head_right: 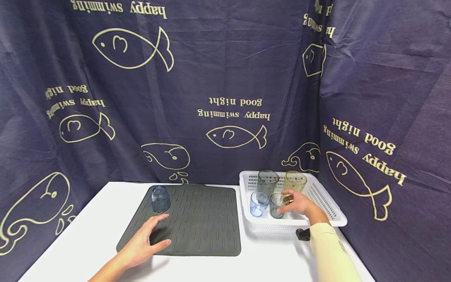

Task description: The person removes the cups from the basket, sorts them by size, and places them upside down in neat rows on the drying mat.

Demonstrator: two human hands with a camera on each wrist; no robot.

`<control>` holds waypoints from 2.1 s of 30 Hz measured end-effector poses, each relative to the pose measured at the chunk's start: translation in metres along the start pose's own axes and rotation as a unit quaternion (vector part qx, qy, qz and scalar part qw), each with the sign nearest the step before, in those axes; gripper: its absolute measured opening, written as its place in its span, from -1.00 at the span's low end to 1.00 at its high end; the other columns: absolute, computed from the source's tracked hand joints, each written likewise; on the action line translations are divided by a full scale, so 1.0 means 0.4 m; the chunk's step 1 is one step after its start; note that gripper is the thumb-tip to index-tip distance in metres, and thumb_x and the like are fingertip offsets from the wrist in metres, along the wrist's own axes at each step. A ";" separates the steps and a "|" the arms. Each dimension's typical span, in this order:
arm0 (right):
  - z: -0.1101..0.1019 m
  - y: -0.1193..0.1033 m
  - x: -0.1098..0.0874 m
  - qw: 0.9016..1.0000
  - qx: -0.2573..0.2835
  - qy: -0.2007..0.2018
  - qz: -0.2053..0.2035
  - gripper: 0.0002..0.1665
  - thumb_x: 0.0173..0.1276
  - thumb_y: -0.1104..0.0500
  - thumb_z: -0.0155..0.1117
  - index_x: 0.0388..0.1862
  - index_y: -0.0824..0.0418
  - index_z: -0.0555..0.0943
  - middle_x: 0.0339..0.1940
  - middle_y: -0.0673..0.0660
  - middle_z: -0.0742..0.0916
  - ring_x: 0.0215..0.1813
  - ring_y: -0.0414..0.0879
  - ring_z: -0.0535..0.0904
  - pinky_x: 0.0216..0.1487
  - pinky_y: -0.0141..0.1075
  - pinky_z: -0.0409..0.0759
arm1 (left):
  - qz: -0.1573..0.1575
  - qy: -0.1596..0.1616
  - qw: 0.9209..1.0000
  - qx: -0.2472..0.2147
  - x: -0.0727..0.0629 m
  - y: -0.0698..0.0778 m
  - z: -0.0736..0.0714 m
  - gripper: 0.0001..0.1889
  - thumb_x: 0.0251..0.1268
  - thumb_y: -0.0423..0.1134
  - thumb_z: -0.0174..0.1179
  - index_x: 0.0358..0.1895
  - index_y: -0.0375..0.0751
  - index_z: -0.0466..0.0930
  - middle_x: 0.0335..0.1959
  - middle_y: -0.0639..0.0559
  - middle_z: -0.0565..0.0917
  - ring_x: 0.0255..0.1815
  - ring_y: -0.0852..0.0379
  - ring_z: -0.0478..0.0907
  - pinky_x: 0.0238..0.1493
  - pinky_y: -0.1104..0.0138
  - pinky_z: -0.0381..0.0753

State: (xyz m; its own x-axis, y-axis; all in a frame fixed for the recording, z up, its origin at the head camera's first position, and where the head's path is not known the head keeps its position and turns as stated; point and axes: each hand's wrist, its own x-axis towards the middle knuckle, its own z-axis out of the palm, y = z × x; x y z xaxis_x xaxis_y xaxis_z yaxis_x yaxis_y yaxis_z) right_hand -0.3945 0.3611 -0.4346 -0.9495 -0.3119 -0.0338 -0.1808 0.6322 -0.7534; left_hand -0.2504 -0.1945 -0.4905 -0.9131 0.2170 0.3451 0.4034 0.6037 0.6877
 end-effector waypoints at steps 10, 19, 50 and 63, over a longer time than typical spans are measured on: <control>0.007 -0.002 0.010 1.000 0.012 0.000 0.004 0.04 0.10 0.24 0.64 0.43 0.58 0.27 0.23 0.57 0.59 0.22 0.39 0.59 0.10 -0.01 0.70 | 0.003 0.002 0.996 -0.089 0.025 0.035 0.046 -0.26 0.24 -0.03 0.46 0.46 0.15 0.34 0.41 0.14 0.46 0.44 -0.16 0.42 0.39 0.02 0.51; 0.016 -0.011 0.012 1.000 0.010 0.004 0.008 0.00 0.11 0.28 0.62 0.40 0.61 0.28 0.23 0.59 0.58 0.19 0.38 0.61 0.12 0.03 0.70 | -0.023 -0.019 0.990 -0.137 0.040 0.056 0.071 -0.22 0.21 -0.10 0.48 0.48 0.16 0.31 0.45 0.13 0.43 0.48 -0.03 0.38 0.46 0.08 0.45; 0.021 -0.081 -0.068 0.996 0.030 0.067 -0.045 -0.14 0.22 0.24 0.54 0.34 0.56 0.30 0.25 0.51 0.60 0.18 0.22 0.64 -0.03 -0.39 0.66 | 0.027 -0.056 0.977 -0.202 0.056 0.094 0.108 -0.24 0.36 -0.16 0.34 0.56 0.05 0.19 0.47 0.05 0.39 0.45 0.09 0.37 0.48 0.10 0.45; 0.066 -0.129 -0.115 0.982 0.095 0.112 -0.121 -0.17 0.25 0.30 0.51 0.41 0.46 0.31 0.22 0.41 0.62 0.05 -0.27 0.70 -0.03 -0.40 0.72 | 0.034 -0.049 0.979 -0.197 0.086 0.094 0.109 -0.26 0.35 -0.18 0.36 0.54 0.01 0.22 0.47 -0.05 0.37 0.42 -0.02 0.35 0.47 0.00 0.44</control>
State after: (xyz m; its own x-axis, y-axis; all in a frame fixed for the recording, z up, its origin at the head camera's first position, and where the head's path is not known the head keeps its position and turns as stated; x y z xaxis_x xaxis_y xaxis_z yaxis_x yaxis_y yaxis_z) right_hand -0.3347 0.3241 -0.4114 -0.9209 -0.2591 0.2911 -0.3776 0.4089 -0.8308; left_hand -0.2691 -0.1308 -0.4807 -0.8768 0.3309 0.3489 0.4371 0.2462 0.8651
